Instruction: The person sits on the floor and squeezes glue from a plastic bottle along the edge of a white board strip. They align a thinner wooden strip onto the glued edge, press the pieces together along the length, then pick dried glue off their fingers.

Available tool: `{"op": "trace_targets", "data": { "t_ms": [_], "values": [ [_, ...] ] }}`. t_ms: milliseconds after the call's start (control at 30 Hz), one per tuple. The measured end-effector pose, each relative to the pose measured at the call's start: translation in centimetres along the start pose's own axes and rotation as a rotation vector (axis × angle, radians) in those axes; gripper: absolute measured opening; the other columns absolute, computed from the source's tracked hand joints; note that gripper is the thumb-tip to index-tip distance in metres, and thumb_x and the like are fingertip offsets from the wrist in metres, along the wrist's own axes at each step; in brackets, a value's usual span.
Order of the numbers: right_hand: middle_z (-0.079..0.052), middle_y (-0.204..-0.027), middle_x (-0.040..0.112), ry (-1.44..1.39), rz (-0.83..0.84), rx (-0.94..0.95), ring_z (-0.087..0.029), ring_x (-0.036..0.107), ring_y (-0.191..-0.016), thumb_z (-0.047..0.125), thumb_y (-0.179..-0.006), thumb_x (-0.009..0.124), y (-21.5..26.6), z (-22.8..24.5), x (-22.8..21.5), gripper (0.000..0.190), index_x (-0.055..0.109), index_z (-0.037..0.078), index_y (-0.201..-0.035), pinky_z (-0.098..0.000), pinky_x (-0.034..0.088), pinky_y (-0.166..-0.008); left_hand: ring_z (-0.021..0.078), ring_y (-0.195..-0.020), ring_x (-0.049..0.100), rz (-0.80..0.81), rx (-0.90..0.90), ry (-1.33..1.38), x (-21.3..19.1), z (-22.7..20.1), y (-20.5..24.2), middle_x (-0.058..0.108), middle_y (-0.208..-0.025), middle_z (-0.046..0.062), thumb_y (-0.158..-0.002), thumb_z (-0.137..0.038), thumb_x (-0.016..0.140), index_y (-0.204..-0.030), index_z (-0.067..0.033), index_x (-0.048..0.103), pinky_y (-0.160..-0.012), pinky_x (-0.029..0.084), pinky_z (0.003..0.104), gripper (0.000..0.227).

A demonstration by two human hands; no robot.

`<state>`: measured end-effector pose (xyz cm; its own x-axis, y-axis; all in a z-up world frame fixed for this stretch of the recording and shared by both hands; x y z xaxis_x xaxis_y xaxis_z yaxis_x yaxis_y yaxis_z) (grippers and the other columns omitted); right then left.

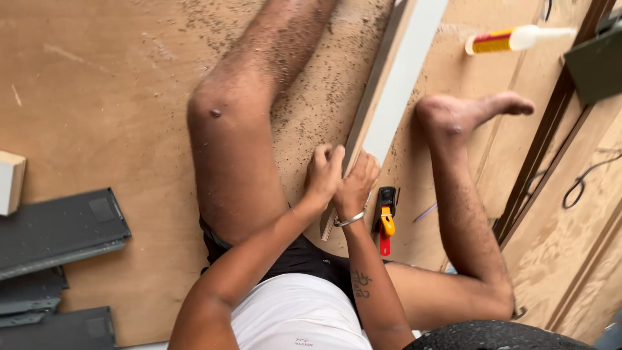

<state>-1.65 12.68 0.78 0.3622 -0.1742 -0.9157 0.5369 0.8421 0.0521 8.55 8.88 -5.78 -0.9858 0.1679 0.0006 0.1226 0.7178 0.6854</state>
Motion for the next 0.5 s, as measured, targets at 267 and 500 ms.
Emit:
{"op": "trace_targets", "data": {
  "t_ms": [267, 500],
  "values": [
    [-0.023, -0.146, 0.038, -0.086, 0.065, 0.095, -0.041, 0.040, -0.134, 0.023, -0.084, 0.075, -0.3, -2.1, -1.3, 0.051, 0.061, -0.003, -0.125, -0.0499, 0.034, -0.112, 0.0354, -0.106, 0.067, -0.022, 0.023, -0.207, -0.2, 1.5, -1.1, 0.070, -0.112, 0.022, -0.092, -0.041, 0.054, -0.121, 0.0020, 0.062, -0.091, 0.052, 0.044, 0.052],
    [-0.019, -0.161, 0.026, -0.576, 0.095, 0.119, -0.030, 0.044, -0.140, 0.011, -0.090, 0.072, 0.0, -5.1, -2.0, 0.039, 0.063, -0.007, -0.124, -0.0405, 0.040, -0.113, 0.0398, -0.111, 0.065, 0.041, 0.105, -0.320, 0.7, -0.1, -0.7, 0.070, -0.119, 0.020, -0.092, -0.028, 0.051, -0.121, -0.0049, 0.066, -0.096, 0.051, 0.047, 0.040]
  ]
}}
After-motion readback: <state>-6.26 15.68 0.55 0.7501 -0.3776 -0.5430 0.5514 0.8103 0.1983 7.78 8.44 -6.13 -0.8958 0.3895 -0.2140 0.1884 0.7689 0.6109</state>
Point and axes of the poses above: each hand's wrist, its own y-axis away from the middle knuckle, its own x-axis out of the palm, z = x × y, the point moved 9 cm from there along -y, towards the middle knuckle
